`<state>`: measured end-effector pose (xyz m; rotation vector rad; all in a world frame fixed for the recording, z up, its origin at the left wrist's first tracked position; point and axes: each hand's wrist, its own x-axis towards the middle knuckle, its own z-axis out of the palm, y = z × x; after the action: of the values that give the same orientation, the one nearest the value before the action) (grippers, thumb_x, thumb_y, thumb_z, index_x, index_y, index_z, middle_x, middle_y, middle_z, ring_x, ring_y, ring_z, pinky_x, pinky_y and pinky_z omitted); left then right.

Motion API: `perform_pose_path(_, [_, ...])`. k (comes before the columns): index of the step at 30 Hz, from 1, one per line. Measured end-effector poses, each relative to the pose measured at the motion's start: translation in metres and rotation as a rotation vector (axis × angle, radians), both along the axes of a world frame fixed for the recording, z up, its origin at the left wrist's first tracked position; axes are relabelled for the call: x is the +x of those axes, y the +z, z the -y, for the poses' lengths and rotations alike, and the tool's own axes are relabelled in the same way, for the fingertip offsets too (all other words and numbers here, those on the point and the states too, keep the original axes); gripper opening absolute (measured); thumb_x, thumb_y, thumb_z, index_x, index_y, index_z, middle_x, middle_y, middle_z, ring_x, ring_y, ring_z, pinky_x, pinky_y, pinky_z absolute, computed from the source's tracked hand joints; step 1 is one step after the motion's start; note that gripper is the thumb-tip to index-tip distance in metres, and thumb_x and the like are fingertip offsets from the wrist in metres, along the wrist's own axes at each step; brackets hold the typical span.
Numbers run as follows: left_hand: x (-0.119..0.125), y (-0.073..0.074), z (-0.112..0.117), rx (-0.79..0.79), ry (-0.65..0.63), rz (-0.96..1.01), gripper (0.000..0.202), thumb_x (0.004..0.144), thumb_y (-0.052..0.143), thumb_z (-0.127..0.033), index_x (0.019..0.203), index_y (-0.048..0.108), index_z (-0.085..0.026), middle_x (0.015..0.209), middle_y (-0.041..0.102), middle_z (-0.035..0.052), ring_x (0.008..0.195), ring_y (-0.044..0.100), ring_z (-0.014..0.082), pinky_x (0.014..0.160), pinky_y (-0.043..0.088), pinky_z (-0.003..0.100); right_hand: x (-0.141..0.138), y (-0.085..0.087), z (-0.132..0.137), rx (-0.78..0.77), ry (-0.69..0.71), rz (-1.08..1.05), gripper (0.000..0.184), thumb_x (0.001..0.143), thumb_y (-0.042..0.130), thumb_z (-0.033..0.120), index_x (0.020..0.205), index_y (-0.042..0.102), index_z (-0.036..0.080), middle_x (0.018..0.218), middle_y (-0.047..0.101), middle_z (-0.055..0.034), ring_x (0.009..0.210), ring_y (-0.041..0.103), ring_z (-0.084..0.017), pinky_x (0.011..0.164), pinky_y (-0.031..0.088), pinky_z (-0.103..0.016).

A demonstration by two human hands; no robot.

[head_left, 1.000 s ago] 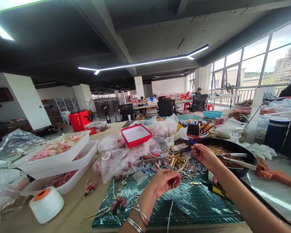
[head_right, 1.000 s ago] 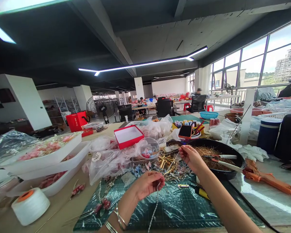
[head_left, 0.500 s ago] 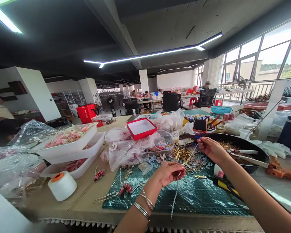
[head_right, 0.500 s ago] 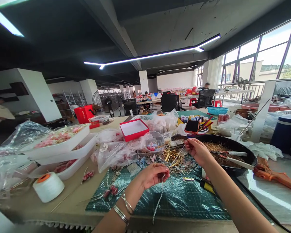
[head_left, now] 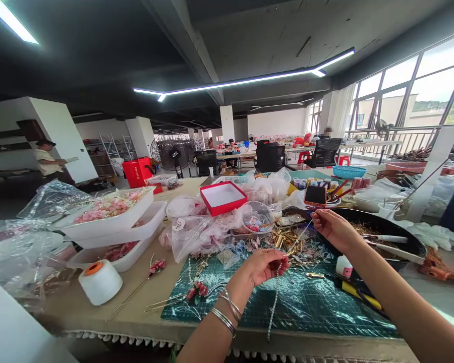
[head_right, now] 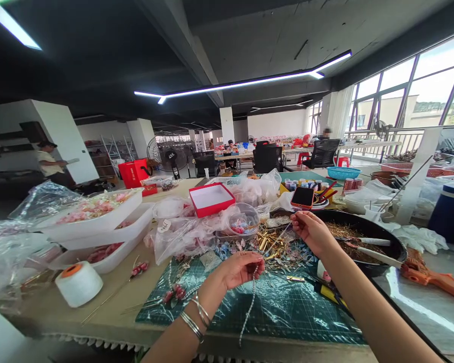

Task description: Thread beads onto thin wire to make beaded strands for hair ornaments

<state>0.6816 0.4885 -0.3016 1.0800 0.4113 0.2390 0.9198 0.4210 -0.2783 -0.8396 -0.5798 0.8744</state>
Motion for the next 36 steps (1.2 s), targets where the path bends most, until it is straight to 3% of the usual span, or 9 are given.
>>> perform_pose_path(15, [-0.011, -0.005, -0.006, -0.066, 0.090, 0.001, 0.015, 0.064, 0.066, -0.026, 0.069, 0.065, -0.012, 0.065, 0.062, 0.0014, 0.059, 0.054, 0.0098, 0.061, 0.040, 0.023, -0.006, -0.006, -0.002, 0.023, 0.014, -0.009, 0.012, 0.062, 0.071, 0.023, 0.060, 0.060, 0.019, 0.065, 0.060, 0.0008, 0.052, 0.048, -0.007, 0.042, 0.044, -0.016])
perform_pose_path(26, [-0.011, 0.000, -0.004, -0.080, 0.075, 0.038, 0.017, 0.068, 0.063, -0.028, 0.073, 0.065, -0.012, 0.069, 0.064, 0.0034, 0.063, 0.055, 0.0102, 0.063, 0.041, 0.022, -0.005, -0.010, -0.003, 0.033, 0.015, -0.001, 0.006, 0.078, 0.054, 0.016, 0.072, 0.055, 0.014, 0.069, 0.058, 0.0027, 0.051, 0.051, -0.006, 0.043, 0.044, -0.018])
perform_pose_path(36, [-0.011, 0.000, -0.003, -0.062, 0.079, 0.037, 0.013, 0.065, 0.065, -0.025, 0.069, 0.065, -0.012, 0.065, 0.063, 0.0027, 0.059, 0.054, 0.0101, 0.059, 0.040, 0.022, -0.004, -0.010, -0.001, 0.034, 0.033, -0.018, 0.013, 0.063, 0.071, 0.024, 0.062, 0.059, 0.019, 0.065, 0.060, 0.0010, 0.051, 0.049, -0.006, 0.044, 0.045, -0.016])
